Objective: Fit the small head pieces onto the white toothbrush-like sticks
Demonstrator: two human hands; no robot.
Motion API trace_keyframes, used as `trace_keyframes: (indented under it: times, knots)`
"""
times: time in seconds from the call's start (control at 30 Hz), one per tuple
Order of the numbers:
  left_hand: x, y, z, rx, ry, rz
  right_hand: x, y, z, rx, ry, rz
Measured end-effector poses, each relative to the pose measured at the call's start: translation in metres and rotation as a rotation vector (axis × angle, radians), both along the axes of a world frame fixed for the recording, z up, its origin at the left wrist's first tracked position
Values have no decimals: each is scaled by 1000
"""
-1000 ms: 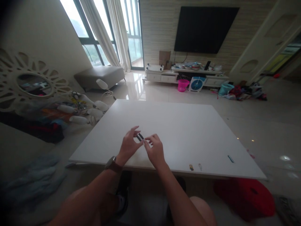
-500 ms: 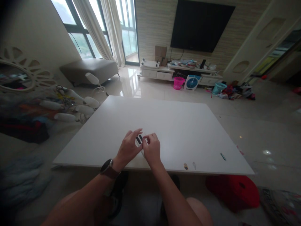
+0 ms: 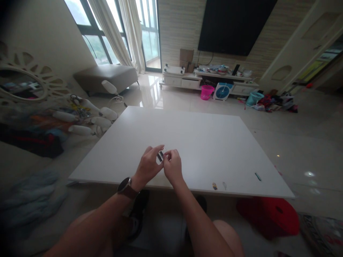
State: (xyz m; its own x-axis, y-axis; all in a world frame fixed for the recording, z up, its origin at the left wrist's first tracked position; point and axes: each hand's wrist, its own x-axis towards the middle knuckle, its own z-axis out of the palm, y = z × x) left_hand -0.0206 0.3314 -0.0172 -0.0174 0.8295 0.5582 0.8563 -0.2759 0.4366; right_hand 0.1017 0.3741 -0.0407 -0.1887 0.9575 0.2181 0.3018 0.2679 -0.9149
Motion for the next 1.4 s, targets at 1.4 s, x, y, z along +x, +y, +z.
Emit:
trace_keyframes:
  times: [1.4]
  knots:
    - [-189, 4, -65, -427, -278, 681, 16, -1, 23, -13, 43, -65]
